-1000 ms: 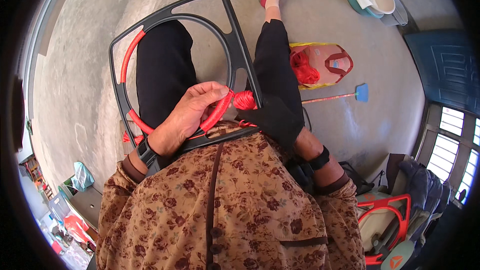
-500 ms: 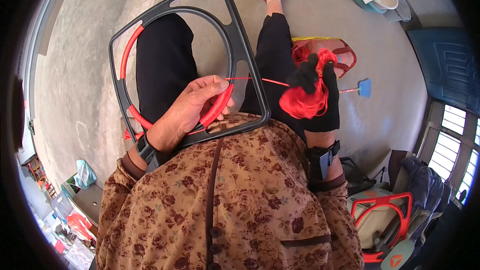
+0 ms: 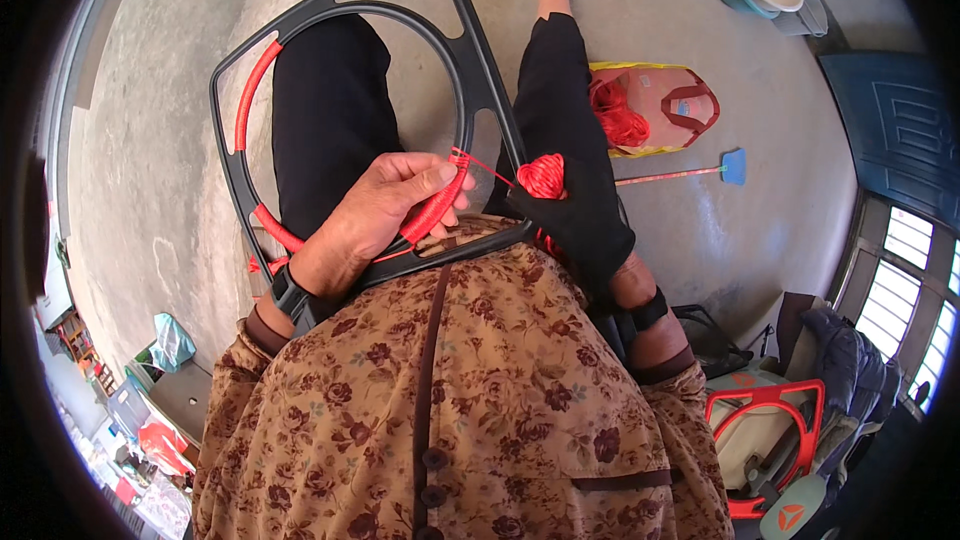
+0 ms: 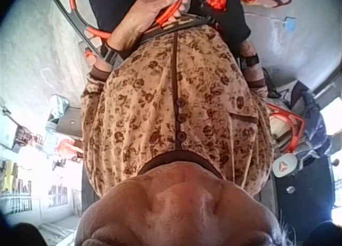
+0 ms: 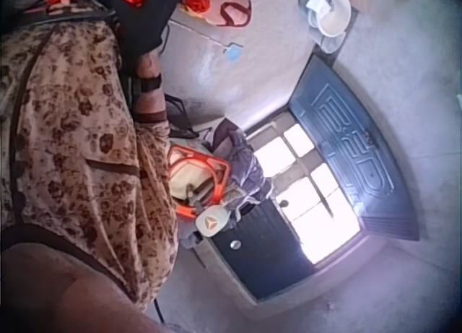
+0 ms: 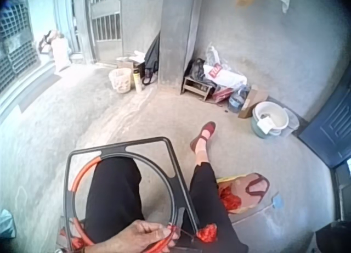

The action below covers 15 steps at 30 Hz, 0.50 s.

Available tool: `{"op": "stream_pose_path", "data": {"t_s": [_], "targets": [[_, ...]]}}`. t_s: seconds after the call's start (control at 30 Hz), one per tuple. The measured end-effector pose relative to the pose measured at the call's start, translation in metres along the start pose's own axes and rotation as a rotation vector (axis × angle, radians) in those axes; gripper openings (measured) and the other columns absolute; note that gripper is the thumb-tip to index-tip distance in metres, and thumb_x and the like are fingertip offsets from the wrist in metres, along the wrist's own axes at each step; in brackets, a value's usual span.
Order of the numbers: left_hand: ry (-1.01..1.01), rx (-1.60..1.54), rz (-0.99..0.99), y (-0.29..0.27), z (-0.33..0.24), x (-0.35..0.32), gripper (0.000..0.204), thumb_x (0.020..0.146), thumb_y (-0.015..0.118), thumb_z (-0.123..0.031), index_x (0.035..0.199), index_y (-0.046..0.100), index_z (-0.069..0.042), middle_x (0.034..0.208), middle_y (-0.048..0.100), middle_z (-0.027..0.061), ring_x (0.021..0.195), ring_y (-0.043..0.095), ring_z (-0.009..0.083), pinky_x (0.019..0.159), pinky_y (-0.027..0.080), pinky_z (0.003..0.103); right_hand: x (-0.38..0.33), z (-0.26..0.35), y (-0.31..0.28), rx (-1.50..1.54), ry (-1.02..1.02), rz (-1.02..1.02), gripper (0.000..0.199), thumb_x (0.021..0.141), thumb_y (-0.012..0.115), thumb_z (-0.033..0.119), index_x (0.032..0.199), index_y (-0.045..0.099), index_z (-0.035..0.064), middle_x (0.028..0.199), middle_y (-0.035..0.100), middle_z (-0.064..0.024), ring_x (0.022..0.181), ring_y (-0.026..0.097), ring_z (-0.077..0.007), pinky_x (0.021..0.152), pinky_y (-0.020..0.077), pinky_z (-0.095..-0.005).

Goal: Winding a bright pink nylon cord around a square plastic frame structure.

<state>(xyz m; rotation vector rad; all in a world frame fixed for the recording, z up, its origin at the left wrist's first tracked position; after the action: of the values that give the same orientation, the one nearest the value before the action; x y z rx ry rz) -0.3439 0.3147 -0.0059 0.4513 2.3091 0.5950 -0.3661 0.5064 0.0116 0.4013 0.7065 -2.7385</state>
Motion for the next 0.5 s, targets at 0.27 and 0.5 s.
{"op": "stream_pose_path", "data": {"t_s": [0.27,0.5], "targets": [[0.008,0.076,-0.021,-0.004,0.000,-0.004,0.029,0.097,0.058,-0.027,0.102,0.068,0.001,0.081,0.067,0.0058,0.065,0.064,0.0102,0.059,0.054,0.023,-0.003,0.011,0.001,-0.080,-0.142,-0.048,0.026,0.077,0.078,0.023,0.086,0.065,0.0027,0.075,0.064,-0.0073,0.069,0.060,-0.0162,0.064,0.0483,-0.0326],[0.055,-0.134,-0.027,0.003,-0.006,0.003,0.039,0.099,0.052,-0.035,0.104,0.064,0.001,0.080,0.067,0.0087,0.062,0.064,0.0130,0.056,0.056,0.026,-0.003,0.016,-0.001,-0.128,-0.186,-0.054,0.027,0.077,0.078,0.024,0.086,0.065,0.0028,0.074,0.064,-0.0084,0.068,0.060,-0.0187,0.064,0.0484,-0.0337]]}}
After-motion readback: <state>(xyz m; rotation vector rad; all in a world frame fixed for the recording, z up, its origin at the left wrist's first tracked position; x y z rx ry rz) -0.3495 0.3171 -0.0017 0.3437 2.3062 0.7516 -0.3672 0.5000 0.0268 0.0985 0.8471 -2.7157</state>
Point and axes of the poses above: each hand's wrist, its own x-axis towards the middle knuckle, its own y-axis out of the palm, z = x × y, the point moved 8 cm from there along x, towards the middle knuckle
